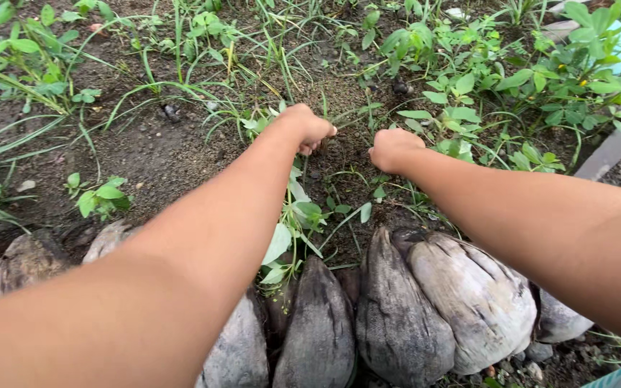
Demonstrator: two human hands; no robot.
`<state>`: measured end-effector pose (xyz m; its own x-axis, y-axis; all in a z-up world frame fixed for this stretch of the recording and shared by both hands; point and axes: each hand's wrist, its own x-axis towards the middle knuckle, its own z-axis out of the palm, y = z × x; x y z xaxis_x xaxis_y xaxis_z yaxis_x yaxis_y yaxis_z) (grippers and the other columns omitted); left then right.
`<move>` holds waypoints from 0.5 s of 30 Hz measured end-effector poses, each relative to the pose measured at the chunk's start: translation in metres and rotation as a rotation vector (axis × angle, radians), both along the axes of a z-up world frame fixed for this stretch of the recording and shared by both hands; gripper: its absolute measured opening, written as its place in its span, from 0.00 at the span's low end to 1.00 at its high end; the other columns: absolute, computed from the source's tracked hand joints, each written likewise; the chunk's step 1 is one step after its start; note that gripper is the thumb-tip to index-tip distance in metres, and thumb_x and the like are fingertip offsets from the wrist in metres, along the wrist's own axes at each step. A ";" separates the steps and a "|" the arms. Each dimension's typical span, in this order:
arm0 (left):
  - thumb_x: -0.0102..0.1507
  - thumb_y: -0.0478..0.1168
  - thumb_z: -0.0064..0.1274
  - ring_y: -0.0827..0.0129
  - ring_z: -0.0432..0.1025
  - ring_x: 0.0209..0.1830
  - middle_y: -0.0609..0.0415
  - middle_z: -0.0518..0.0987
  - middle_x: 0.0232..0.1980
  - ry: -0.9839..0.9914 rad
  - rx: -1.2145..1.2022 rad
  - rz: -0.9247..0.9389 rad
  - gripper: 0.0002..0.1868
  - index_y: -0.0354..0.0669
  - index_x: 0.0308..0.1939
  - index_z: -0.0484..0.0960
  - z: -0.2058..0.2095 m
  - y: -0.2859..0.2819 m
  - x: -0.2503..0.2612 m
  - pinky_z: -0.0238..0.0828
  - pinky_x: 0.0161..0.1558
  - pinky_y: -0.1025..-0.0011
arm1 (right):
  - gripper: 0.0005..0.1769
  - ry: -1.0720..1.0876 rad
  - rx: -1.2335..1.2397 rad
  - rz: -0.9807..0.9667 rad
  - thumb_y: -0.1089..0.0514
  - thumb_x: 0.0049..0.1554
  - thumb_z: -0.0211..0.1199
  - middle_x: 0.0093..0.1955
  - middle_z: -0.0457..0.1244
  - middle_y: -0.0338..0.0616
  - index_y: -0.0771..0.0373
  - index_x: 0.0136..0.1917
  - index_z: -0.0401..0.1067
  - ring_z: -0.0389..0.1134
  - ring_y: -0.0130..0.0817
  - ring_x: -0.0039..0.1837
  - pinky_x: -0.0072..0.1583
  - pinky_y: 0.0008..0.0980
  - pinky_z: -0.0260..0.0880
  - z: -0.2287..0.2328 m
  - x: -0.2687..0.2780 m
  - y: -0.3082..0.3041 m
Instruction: The person removes weeds from a garden bed by hand, pulling them out and gathering them into a pile. They work along a row bordered by coconut shells, clearing small patches of unwanted plants.
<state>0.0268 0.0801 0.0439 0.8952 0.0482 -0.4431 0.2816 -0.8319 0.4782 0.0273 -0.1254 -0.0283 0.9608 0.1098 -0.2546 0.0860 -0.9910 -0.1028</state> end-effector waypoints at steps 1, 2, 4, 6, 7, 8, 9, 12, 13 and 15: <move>0.57 0.58 0.60 0.58 0.84 0.46 0.48 0.89 0.44 -0.004 -0.004 0.032 0.26 0.36 0.38 0.87 0.002 0.005 -0.002 0.82 0.51 0.61 | 0.22 0.021 -0.028 0.007 0.46 0.62 0.57 0.60 0.69 0.57 0.65 0.57 0.77 0.71 0.55 0.62 0.62 0.52 0.71 -0.002 0.005 0.000; 0.57 0.59 0.59 0.59 0.85 0.46 0.48 0.89 0.45 -0.005 -0.011 0.063 0.26 0.36 0.39 0.88 0.003 0.008 -0.008 0.82 0.51 0.62 | 0.21 0.027 -0.050 0.024 0.49 0.61 0.57 0.60 0.69 0.58 0.66 0.57 0.77 0.71 0.55 0.62 0.62 0.51 0.72 -0.006 0.009 0.001; 0.56 0.61 0.60 0.59 0.82 0.48 0.48 0.86 0.48 -0.096 0.025 0.135 0.27 0.39 0.41 0.86 0.005 0.010 -0.024 0.80 0.52 0.61 | 0.20 0.041 -0.095 0.060 0.54 0.58 0.56 0.59 0.70 0.59 0.68 0.57 0.79 0.73 0.55 0.61 0.62 0.51 0.73 -0.015 0.015 0.001; 0.55 0.64 0.62 0.55 0.77 0.51 0.46 0.81 0.53 -0.285 0.114 0.215 0.29 0.43 0.45 0.83 0.007 0.003 -0.043 0.75 0.52 0.56 | 0.22 0.007 -0.034 0.004 0.50 0.59 0.55 0.59 0.69 0.59 0.66 0.57 0.78 0.71 0.57 0.61 0.63 0.52 0.71 -0.023 0.017 -0.003; 0.57 0.62 0.60 0.54 0.78 0.51 0.46 0.83 0.51 -0.328 0.090 0.177 0.26 0.45 0.44 0.85 0.006 -0.006 -0.053 0.75 0.52 0.55 | 0.22 -0.012 -0.001 -0.022 0.48 0.60 0.54 0.60 0.69 0.60 0.65 0.57 0.78 0.71 0.58 0.62 0.63 0.53 0.70 -0.026 0.018 -0.005; 0.58 0.61 0.57 0.52 0.79 0.51 0.47 0.84 0.50 -0.369 0.066 0.137 0.23 0.47 0.44 0.88 0.004 -0.017 -0.061 0.75 0.53 0.55 | 0.22 -0.031 0.005 0.008 0.47 0.60 0.53 0.58 0.69 0.58 0.63 0.56 0.78 0.71 0.57 0.61 0.63 0.54 0.69 -0.028 0.018 -0.007; 0.57 0.58 0.57 0.54 0.80 0.50 0.48 0.85 0.49 -0.353 0.052 0.030 0.21 0.49 0.43 0.88 0.002 -0.026 -0.068 0.76 0.53 0.56 | 0.22 -0.050 0.012 0.039 0.46 0.60 0.52 0.57 0.69 0.57 0.61 0.56 0.77 0.70 0.56 0.60 0.63 0.55 0.69 -0.031 0.018 -0.010; 0.55 0.54 0.62 0.54 0.80 0.51 0.48 0.85 0.49 -0.312 0.101 -0.084 0.19 0.48 0.43 0.86 -0.011 -0.048 -0.082 0.77 0.52 0.58 | 0.20 -0.117 0.046 0.123 0.46 0.60 0.52 0.54 0.70 0.56 0.59 0.52 0.78 0.70 0.56 0.58 0.62 0.55 0.68 -0.040 0.021 -0.027; 0.54 0.53 0.64 0.54 0.79 0.51 0.48 0.84 0.50 -0.297 0.135 -0.088 0.20 0.47 0.44 0.85 -0.016 -0.052 -0.085 0.78 0.51 0.58 | 0.20 -0.140 0.063 0.150 0.46 0.60 0.52 0.53 0.70 0.56 0.59 0.51 0.78 0.70 0.57 0.58 0.62 0.55 0.69 -0.043 0.022 -0.030; 0.50 0.58 0.68 0.54 0.79 0.51 0.48 0.83 0.49 -0.353 0.161 -0.059 0.31 0.44 0.49 0.80 -0.024 -0.052 -0.090 0.77 0.49 0.58 | 0.20 -0.136 0.070 0.182 0.45 0.61 0.52 0.52 0.70 0.56 0.61 0.50 0.78 0.71 0.56 0.58 0.62 0.54 0.69 -0.049 0.023 -0.031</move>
